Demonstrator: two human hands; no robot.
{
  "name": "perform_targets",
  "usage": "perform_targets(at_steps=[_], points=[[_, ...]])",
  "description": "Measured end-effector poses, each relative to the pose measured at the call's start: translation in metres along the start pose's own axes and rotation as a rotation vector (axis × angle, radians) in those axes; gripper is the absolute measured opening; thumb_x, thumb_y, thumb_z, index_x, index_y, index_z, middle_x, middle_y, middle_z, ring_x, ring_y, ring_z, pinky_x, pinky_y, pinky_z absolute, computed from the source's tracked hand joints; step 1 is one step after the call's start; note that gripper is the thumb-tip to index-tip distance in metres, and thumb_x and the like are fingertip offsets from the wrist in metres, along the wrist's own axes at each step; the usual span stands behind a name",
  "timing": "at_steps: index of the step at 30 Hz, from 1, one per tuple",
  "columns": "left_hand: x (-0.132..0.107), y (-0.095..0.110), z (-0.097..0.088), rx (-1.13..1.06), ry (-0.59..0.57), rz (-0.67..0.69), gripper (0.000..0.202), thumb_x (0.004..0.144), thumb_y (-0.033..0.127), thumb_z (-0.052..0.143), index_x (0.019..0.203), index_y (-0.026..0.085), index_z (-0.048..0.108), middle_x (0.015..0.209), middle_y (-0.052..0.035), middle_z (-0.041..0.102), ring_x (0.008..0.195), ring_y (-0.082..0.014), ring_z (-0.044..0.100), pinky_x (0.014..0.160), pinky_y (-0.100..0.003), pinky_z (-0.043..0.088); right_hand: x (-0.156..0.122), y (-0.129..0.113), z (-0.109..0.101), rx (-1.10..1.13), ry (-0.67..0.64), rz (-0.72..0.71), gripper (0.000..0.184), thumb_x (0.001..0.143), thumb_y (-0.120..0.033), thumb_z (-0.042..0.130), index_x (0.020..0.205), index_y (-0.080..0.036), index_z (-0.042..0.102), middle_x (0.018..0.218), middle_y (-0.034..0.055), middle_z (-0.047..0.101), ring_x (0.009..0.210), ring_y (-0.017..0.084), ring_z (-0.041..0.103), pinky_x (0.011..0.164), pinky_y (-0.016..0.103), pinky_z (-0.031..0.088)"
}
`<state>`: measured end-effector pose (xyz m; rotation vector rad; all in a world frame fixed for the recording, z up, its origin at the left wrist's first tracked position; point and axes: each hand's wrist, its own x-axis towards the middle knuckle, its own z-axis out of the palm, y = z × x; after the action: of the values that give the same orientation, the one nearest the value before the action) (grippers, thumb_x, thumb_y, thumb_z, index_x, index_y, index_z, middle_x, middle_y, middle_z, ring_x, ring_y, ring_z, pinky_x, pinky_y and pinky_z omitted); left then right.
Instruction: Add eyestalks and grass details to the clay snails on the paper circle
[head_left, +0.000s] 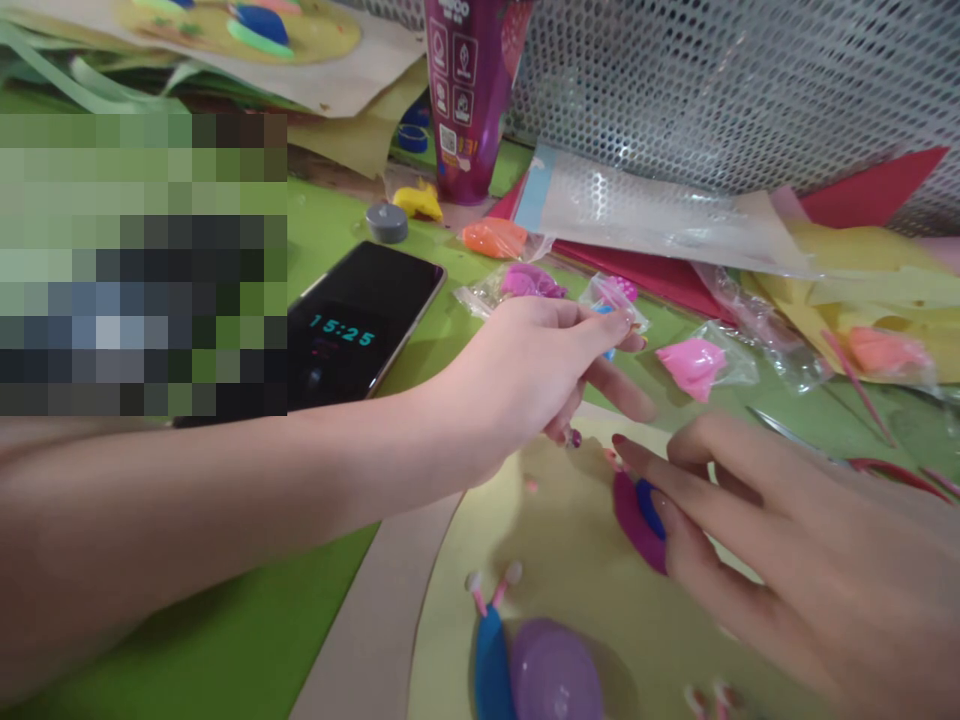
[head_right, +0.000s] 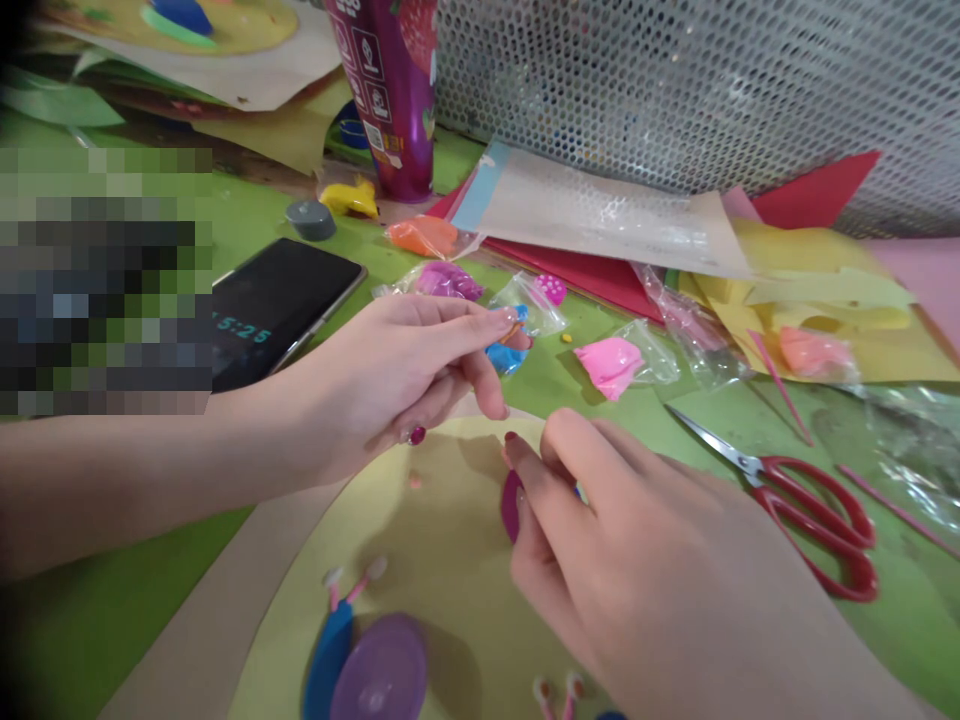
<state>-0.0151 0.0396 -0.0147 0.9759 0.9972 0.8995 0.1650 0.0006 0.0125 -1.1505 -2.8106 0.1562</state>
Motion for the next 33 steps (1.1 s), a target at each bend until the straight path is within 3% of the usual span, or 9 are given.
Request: perform_targets(at_steps=[6,10,15,20,24,28,30,33], points=[[0.0,0.002,0.0,-0.017,-0.007,-0.005,0.028,0.088,0.033,0.047,0.069,0.015,0.057,0.055,-0.0003,0.063,0.027,0.0001,0.029,0.031,-0.015,0.025,0.002,0.012,-0.003,-0.012,-0.097,-0.119,0.023,0.087,-0.026,0.037,0.076,-0.025,0.057,0.073,0.0057,0.054,0.063,0.02,0.055,0.048,0.034,0.041],[0.0,0.003,0.001,-0.031,-0.01,-0.007,0.028,0.089,0.031,0.046,0.068,0.015,0.056,0.053,0.0001,0.062,0.027,0.0005,0.028,0.031,-0.015,0.023,0.0,0.007,0.001,-0.043,-0.044,-0.13,0.028,0.088,-0.024,0.032,0.077,-0.024,0.057,0.072,0.0059,0.052,0.065,0.021,0.053,0.053,0.035,0.04],[-0.001,0.003,0.001,-0.054,-0.027,-0.002,0.026,0.088,0.031,0.048,0.069,0.015,0.056,0.054,0.0,0.062,0.027,0.0006,0.027,0.031,-0.015,0.023,-0.001,-0.001,0.005,0.002,0.1,-0.032,0.032,0.089,-0.019,0.029,0.071,-0.022,0.055,0.066,0.0046,0.049,0.063,0.019,0.051,0.056,0.035,0.039],[-0.002,0.004,0.0,-0.057,-0.037,-0.007,0.024,0.09,0.03,0.045,0.074,0.016,0.056,0.054,0.0018,0.061,0.028,-0.0002,0.027,0.031,-0.015,0.025,0.004,-0.002,-0.003,-0.117,0.017,-0.124,0.024,0.085,-0.017,0.035,0.073,-0.02,0.055,0.069,0.0046,0.051,0.058,0.016,0.051,0.052,0.032,0.038],[-0.003,0.005,0.002,-0.066,-0.02,-0.033,0.022,0.089,0.03,0.046,0.074,0.016,0.055,0.052,0.0033,0.06,0.028,-0.0005,0.028,0.029,-0.013,0.024,0.002,-0.005,0.001,-0.183,0.129,-0.082,0.027,0.085,-0.014,0.03,0.071,-0.019,0.053,0.069,0.0048,0.052,0.057,0.015,0.049,0.051,0.031,0.035],[-0.003,0.005,0.003,-0.08,-0.013,-0.044,0.024,0.089,0.032,0.046,0.073,0.016,0.054,0.051,0.0039,0.059,0.027,-0.0004,0.028,0.028,-0.011,0.025,0.0,-0.007,0.006,-0.171,0.134,-0.047,0.025,0.083,-0.014,0.034,0.064,-0.019,0.05,0.064,0.0025,0.05,0.058,0.014,0.05,0.047,0.029,0.03],[-0.003,0.005,0.004,-0.077,-0.007,-0.043,0.023,0.089,0.031,0.046,0.074,0.016,0.054,0.05,0.0042,0.059,0.027,-0.0004,0.027,0.027,-0.011,0.026,0.002,-0.006,0.002,-0.14,0.186,-0.028,0.025,0.084,-0.016,0.036,0.064,-0.019,0.051,0.064,0.0016,0.05,0.055,0.012,0.05,0.045,0.028,0.03],[-0.003,0.004,0.004,-0.044,-0.018,-0.033,0.023,0.089,0.032,0.047,0.075,0.016,0.055,0.049,0.0047,0.058,0.026,-0.0004,0.026,0.026,-0.01,0.027,0.007,-0.003,-0.012,-0.049,0.321,-0.013,0.02,0.086,-0.017,0.041,0.076,-0.019,0.058,0.072,0.0018,0.054,0.055,0.01,0.05,0.047,0.025,0.036]])
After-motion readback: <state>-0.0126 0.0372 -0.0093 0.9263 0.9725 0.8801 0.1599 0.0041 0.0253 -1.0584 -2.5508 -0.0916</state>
